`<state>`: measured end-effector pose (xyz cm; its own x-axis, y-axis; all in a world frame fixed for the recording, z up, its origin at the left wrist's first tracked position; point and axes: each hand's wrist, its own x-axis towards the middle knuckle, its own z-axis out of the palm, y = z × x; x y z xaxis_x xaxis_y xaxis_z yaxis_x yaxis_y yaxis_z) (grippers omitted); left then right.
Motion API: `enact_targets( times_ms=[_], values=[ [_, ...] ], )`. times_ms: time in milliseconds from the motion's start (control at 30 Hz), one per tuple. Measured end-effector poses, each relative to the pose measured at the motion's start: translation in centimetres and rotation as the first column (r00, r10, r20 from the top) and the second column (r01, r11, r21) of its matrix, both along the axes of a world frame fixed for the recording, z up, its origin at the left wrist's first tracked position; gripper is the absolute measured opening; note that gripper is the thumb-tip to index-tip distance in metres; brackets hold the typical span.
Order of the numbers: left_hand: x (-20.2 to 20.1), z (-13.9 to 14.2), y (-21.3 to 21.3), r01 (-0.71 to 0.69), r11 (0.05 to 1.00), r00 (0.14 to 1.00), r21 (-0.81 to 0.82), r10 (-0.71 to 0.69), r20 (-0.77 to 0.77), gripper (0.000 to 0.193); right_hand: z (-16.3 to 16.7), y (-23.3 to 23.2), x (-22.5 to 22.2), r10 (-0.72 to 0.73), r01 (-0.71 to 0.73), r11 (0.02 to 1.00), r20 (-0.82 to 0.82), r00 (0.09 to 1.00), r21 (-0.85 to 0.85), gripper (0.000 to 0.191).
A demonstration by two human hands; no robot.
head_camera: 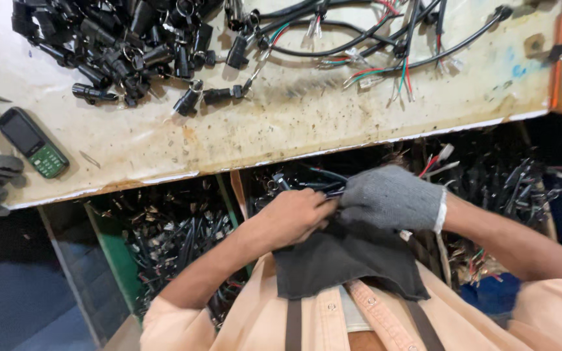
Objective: The person repeatedly picks black cylindrical connectors and short wires with exposed ends, then presses the connector onto the wire end. They use pliers to crimp or secure the connection, then place the finished assembly into a green bin. The process is repeated for multiple units.
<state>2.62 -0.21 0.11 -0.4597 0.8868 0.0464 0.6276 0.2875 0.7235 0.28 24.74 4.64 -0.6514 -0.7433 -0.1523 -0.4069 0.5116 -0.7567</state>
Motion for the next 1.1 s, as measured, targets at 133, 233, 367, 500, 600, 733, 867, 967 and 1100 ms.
enact_targets(
  times_ms=[133, 233, 367, 500, 600, 733, 867, 967, 1100],
  values=[
    [0.0, 0.8, -1.2, 0.076, 0.991, 0.996, -0.111, -0.069, 0.062, 0.031, 1.7, 2.0, -5.2, -0.267, 0.396, 0.916, -0.633, 0.726, 0.068, 0.016],
    [-1.4, 1.7, -2.3, -0.237, 0.969, 0.971, -0.073, 0.237, -0.005, 0.030, 1.1, 2.3, -11.4, -0.164, 0.548, 0.832, -0.905, 0.392, 0.087, 0.010],
    [-6.0, 1.4, -4.1, -0.688, 0.725, 0.588, 0.033, 0.584, -0.560, 0.050, 0.5, 2.1, -12.6, -0.305, 0.467, 0.877, -0.881, 0.360, -0.113, 0.010],
    [-10.2, -0.8, -6.1, -0.800, 0.597, 0.508, -0.056, 0.626, -0.592, 0.054, -1.1, -0.3, -4.8, -0.340, 0.435, 0.882, -0.884, 0.320, -0.182, 0.012],
    [-11.2, -2.3, -7.2, -0.810, 0.583, 0.514, -0.057, 0.660, -0.548, 0.044, -2.7, -1.6, -1.1, -0.345, 0.517, 0.856, -0.760, 0.551, -0.015, 0.016],
    [-11.1, -2.3, -8.4, -0.815, 0.579, 0.470, -0.008, 0.654, -0.593, 0.052, -3.9, -1.9, -0.8, -0.475, 0.620, 0.783, -0.683, 0.555, -0.041, 0.013],
    [-10.1, -1.1, -8.4, -0.816, 0.573, 0.463, 0.075, 0.727, -0.507, 0.039, -4.7, -2.5, -1.4, -0.448, 0.668, 0.739, -0.676, 0.585, 0.088, 0.018],
    [-8.2, -0.6, -7.4, -0.823, 0.439, 0.405, 0.361, 0.899, -0.169, 0.040, -5.3, -2.7, -1.6, -0.352, 0.641, 0.749, -0.720, 0.598, 0.166, 0.024],
    [-6.5, -0.8, -4.8, -0.744, 0.143, 0.486, 0.653, 0.787, 0.381, 0.038, -5.2, -1.1, -2.4, -0.455, 0.603, 0.797, -0.617, 0.642, 0.039, 0.022]
  ],
)
